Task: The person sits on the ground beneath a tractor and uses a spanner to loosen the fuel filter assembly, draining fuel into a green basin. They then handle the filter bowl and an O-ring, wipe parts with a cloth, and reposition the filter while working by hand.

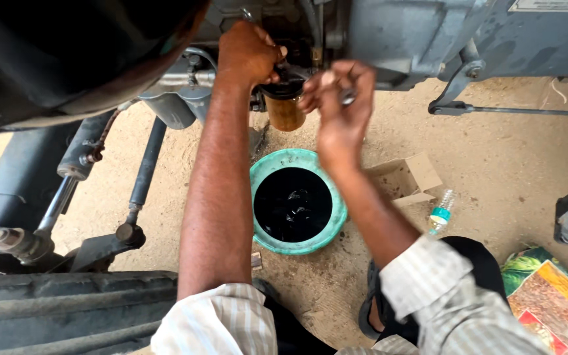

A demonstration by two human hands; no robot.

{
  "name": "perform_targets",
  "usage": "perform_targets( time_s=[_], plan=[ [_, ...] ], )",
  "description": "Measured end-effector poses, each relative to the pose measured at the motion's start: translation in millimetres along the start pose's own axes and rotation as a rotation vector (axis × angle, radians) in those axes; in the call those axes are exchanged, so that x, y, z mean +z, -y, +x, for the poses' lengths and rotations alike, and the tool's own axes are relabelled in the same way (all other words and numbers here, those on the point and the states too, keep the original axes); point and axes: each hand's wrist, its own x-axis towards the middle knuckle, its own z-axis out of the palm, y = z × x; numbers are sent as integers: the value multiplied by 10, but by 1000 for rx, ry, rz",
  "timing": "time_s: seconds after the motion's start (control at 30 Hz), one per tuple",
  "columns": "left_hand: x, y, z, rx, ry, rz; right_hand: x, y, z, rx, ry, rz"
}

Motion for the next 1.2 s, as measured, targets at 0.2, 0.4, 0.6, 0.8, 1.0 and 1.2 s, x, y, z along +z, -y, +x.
perform_targets(
  time_s=[0.2,0.4,0.6,0.8,1.0,1.2],
  plan=[
    [-82,88,24,-13,127,-203,413,-237,-546,-323,154,-375],
    [-121,177,-36,2,154,-356,265,-216,-523,-335,253,-296],
    [-49,192,-7,-13,50,-275,-253,-218,165,-118,154,62],
    [4,192,35,-11,28,-233,-621,-122,681,176,206,238],
    [-11,198,9,55,42,-257,218,-220,-336,-151,-69,61],
    [-51,221,-63,63,70,-348,317,-394,-557,-157,40,-131]
  ],
)
